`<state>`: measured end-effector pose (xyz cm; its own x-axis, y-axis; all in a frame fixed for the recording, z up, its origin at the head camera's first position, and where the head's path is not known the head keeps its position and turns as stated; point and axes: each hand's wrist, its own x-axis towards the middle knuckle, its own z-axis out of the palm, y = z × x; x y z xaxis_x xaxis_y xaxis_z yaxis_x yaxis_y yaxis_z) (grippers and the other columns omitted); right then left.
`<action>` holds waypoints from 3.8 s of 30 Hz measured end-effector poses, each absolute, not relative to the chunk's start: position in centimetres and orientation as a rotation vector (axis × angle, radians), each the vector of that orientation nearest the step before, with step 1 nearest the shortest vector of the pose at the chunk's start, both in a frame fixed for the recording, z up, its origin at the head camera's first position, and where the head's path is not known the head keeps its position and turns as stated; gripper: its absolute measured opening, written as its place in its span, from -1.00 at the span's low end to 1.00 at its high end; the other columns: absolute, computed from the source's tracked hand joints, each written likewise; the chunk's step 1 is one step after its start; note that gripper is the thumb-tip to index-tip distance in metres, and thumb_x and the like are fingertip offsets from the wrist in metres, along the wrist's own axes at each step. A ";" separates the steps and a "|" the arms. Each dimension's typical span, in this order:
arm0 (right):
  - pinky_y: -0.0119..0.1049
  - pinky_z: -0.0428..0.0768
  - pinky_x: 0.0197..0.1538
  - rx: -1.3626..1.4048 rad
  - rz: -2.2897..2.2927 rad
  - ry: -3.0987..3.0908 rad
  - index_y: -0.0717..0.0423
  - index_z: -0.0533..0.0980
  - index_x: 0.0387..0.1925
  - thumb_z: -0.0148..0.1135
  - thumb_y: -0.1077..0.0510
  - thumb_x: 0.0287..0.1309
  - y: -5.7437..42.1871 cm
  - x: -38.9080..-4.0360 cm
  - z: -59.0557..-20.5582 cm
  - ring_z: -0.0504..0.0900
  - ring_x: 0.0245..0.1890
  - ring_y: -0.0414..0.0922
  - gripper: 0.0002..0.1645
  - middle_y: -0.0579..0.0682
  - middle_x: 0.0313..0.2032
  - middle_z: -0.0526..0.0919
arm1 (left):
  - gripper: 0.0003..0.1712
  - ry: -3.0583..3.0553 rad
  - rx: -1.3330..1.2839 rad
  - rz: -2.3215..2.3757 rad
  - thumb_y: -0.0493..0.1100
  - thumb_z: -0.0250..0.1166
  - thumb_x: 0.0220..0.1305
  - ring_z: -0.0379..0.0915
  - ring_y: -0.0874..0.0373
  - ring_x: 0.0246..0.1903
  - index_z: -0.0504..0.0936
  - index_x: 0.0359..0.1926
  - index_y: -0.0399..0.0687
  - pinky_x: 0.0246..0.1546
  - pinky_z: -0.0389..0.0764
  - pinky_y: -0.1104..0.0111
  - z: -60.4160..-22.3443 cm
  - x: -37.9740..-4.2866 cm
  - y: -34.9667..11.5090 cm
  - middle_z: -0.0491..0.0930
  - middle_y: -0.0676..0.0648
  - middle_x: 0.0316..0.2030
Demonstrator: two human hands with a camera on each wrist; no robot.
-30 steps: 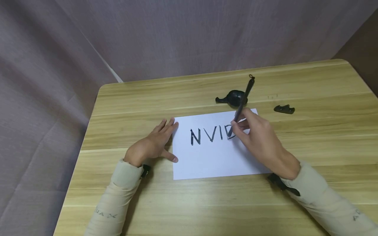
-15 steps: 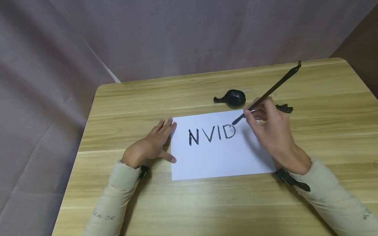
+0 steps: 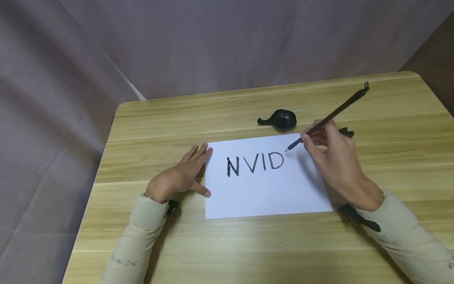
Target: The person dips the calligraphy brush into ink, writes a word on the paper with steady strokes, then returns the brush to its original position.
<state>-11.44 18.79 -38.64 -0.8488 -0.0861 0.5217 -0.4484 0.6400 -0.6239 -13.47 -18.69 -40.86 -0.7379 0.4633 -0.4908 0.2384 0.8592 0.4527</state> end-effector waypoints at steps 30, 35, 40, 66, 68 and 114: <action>-0.74 0.55 -0.04 0.404 1.108 -2.348 0.51 0.48 -0.11 0.38 0.51 0.23 19.4 -12.1 -40.6 0.55 -0.14 -0.68 -0.74 0.32 -0.22 0.74 | 0.57 2.380 0.485 0.497 0.09 0.68 0.04 -0.75 0.00 0.65 -0.32 0.72 0.03 0.63 -0.24 -0.08 -40.5 -13.8 -18.7 -0.60 -0.01 0.68; -0.78 0.52 -0.06 0.396 1.081 -2.396 0.49 0.47 -0.10 0.36 0.51 0.24 19.5 -11.8 -40.5 0.80 -0.20 -0.03 -0.74 0.31 -0.22 0.73 | 0.57 2.386 0.513 0.507 0.08 0.68 0.04 -0.74 -0.02 0.65 -0.31 0.72 -0.02 0.63 -0.22 -0.08 -40.7 -14.0 -18.7 -0.58 -0.04 0.69; -0.83 0.46 -0.06 0.378 1.072 -2.446 0.48 0.48 -0.09 0.36 0.48 0.25 19.5 -11.2 -40.5 0.81 -0.22 0.24 -0.75 0.31 -0.22 0.74 | 0.57 2.381 0.527 0.517 0.07 0.69 0.04 -0.75 -0.02 0.65 -0.31 0.71 -0.05 0.64 -0.23 -0.05 -41.0 -14.0 -18.8 -0.59 -0.05 0.68; 0.03 0.75 -0.25 0.450 0.960 -2.623 0.34 0.53 -0.06 0.41 0.37 0.28 19.0 -8.9 -38.7 0.83 -0.28 0.19 -0.74 0.27 -0.24 0.80 | 0.57 2.393 0.529 0.493 0.07 0.69 0.04 -0.73 -0.04 0.65 -0.30 0.71 -0.06 0.64 -0.27 -0.03 -40.7 -14.3 -18.7 -0.56 -0.08 0.69; 0.10 0.75 -0.22 0.448 0.961 -2.649 0.32 0.53 -0.05 0.40 0.34 0.32 19.0 -9.0 -38.5 0.82 -0.26 0.21 -0.75 0.27 -0.23 0.79 | 0.57 2.393 0.528 0.489 0.08 0.69 0.04 -0.72 -0.05 0.65 -0.30 0.71 -0.07 0.64 -0.27 -0.04 -40.7 -14.3 -18.7 -0.57 -0.08 0.69; 0.15 0.67 -0.17 0.459 0.722 -2.538 0.37 0.63 -0.10 0.38 0.41 0.23 21.5 -11.1 -38.8 0.82 -0.24 0.26 -0.80 0.31 -0.19 0.79 | 0.56 2.391 0.525 0.495 0.06 0.69 0.04 -0.72 -0.06 0.65 -0.30 0.72 -0.06 0.64 -0.28 -0.05 -40.7 -14.3 -18.7 -0.57 -0.07 0.69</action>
